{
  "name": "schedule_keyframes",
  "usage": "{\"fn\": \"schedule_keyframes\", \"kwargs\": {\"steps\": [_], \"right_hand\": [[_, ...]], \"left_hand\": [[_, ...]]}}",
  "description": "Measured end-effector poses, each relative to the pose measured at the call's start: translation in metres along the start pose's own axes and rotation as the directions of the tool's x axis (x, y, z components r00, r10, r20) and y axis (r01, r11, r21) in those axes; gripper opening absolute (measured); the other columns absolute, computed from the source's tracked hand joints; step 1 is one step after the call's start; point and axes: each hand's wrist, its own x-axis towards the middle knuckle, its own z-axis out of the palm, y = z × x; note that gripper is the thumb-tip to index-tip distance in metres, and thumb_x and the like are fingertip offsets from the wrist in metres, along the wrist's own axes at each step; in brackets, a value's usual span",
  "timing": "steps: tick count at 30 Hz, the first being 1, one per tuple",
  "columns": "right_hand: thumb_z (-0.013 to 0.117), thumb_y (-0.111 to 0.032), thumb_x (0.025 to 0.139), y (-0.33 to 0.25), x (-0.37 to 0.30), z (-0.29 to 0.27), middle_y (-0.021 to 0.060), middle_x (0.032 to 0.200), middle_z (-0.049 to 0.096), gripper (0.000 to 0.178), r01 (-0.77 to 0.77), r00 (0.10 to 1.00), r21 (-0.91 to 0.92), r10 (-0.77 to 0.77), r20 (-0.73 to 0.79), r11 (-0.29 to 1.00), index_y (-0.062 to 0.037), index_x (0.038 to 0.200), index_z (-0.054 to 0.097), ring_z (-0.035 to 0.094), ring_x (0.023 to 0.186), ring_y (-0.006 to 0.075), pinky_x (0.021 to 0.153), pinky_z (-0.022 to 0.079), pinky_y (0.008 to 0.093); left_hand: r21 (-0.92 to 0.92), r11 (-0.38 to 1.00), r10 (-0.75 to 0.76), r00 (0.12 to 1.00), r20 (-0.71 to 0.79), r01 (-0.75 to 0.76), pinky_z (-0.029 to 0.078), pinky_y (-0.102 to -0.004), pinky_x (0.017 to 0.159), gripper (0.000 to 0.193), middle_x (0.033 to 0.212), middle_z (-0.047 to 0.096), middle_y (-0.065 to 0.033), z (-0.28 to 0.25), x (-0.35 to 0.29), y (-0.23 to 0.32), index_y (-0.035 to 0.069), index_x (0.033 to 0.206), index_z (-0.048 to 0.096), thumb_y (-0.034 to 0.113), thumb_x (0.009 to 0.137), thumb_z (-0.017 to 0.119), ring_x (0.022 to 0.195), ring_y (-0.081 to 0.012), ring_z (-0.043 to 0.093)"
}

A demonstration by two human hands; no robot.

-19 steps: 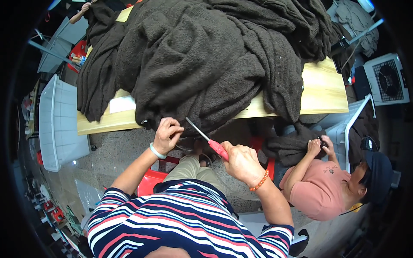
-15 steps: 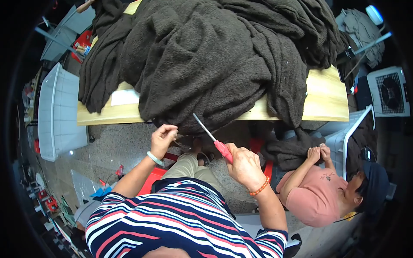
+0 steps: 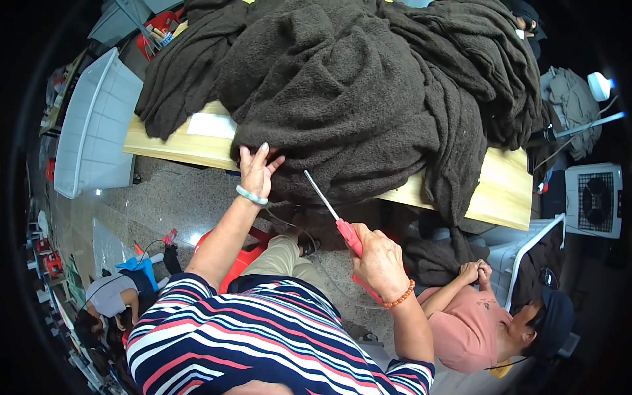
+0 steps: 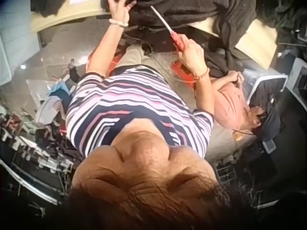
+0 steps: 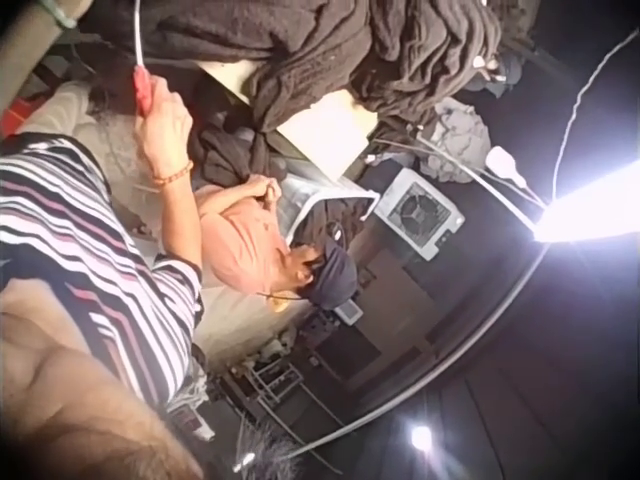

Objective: Trimming loose threads and removing small white markers from fabric using a small cutting tool.

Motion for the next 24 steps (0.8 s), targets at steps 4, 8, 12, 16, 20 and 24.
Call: {"fn": "schedule_keyframes", "kwargs": {"steps": [4, 8, 12, 16, 20, 24], "right_hand": [[0.064, -0.011, 0.085, 0.000, 0.004, 0.003, 0.0191, 0.079, 0.063, 0.032, 0.033, 0.999, 0.007, -0.033, -0.029, 0.999, -0.0094, 0.116, 0.060, 0.064, 0.078, 0.0391, 0.072, 0.051, 0.0471], [0.065, -0.008, 0.082, -0.002, 0.009, 0.002, 0.0165, 0.080, 0.064, 0.031, 0.056, 0.998, -0.057, -0.058, -0.031, 0.997, -0.0104, 0.112, 0.060, 0.065, 0.078, 0.0342, 0.071, 0.053, 0.0455], [0.064, -0.013, 0.087, -0.005, 0.010, 0.002, 0.0190, 0.079, 0.063, 0.028, 0.048, 0.999, -0.040, -0.049, -0.018, 0.998, -0.0090, 0.114, 0.061, 0.063, 0.075, 0.0390, 0.070, 0.051, 0.0472], [0.064, -0.013, 0.086, -0.005, 0.012, -0.002, 0.0188, 0.078, 0.063, 0.029, 0.059, 0.997, -0.032, -0.061, -0.042, 0.998, -0.0095, 0.114, 0.060, 0.063, 0.075, 0.0386, 0.070, 0.051, 0.0467], [0.065, -0.012, 0.085, -0.012, 0.013, -0.008, 0.0182, 0.079, 0.063, 0.031, 0.088, 0.996, -0.020, -0.088, -0.031, 0.996, -0.0100, 0.115, 0.060, 0.064, 0.076, 0.0376, 0.070, 0.051, 0.0465], [0.064, -0.008, 0.078, -0.018, 0.015, -0.010, 0.0161, 0.080, 0.066, 0.034, 0.118, 0.989, -0.107, -0.106, 0.106, 0.987, -0.0089, 0.112, 0.060, 0.066, 0.079, 0.0329, 0.070, 0.053, 0.0447]], "left_hand": [[0.075, 0.947, 0.294, 0.936, 0.195, -0.314, 0.054, -0.0483, 0.094, 0.043, 0.129, 0.052, -0.0068, 0.012, 0.019, 0.020, 0.014, 0.135, 0.038, 0.005, 0.096, 0.056, 0.118, -0.0216, 0.054], [-0.328, 0.943, 0.099, 0.987, 0.127, -0.053, 0.055, -0.0434, 0.093, 0.030, 0.120, 0.060, -0.0068, 0.016, 0.021, 0.025, 0.010, 0.123, 0.051, 0.002, 0.095, 0.056, 0.108, -0.0211, 0.061], [-0.709, 0.650, -0.277, 0.954, 0.113, 0.273, 0.057, -0.0282, 0.066, 0.007, 0.103, 0.067, -0.0047, -0.009, 0.036, 0.008, 0.009, 0.096, 0.068, 0.006, 0.090, 0.067, 0.086, -0.0159, 0.063], [-0.693, 0.586, -0.264, 0.907, 0.327, 0.420, 0.054, -0.0316, 0.070, 0.015, 0.109, 0.066, -0.0041, 0.002, 0.009, 0.027, 0.011, 0.103, 0.067, 0.009, 0.089, 0.069, 0.095, -0.0181, 0.061], [-0.507, 0.774, -0.222, 0.912, 0.344, 0.380, 0.051, -0.0341, 0.080, 0.019, 0.109, 0.066, -0.0029, -0.015, -0.028, 0.032, 0.012, 0.106, 0.066, 0.005, 0.088, 0.067, 0.098, -0.0171, 0.059], [-0.383, 0.880, -0.178, 0.941, 0.287, 0.283, 0.049, -0.0313, 0.076, 0.017, 0.101, 0.068, -0.0024, -0.044, -0.033, 0.023, 0.012, 0.101, 0.067, 0.000, 0.090, 0.065, 0.090, -0.0139, 0.060]]}}
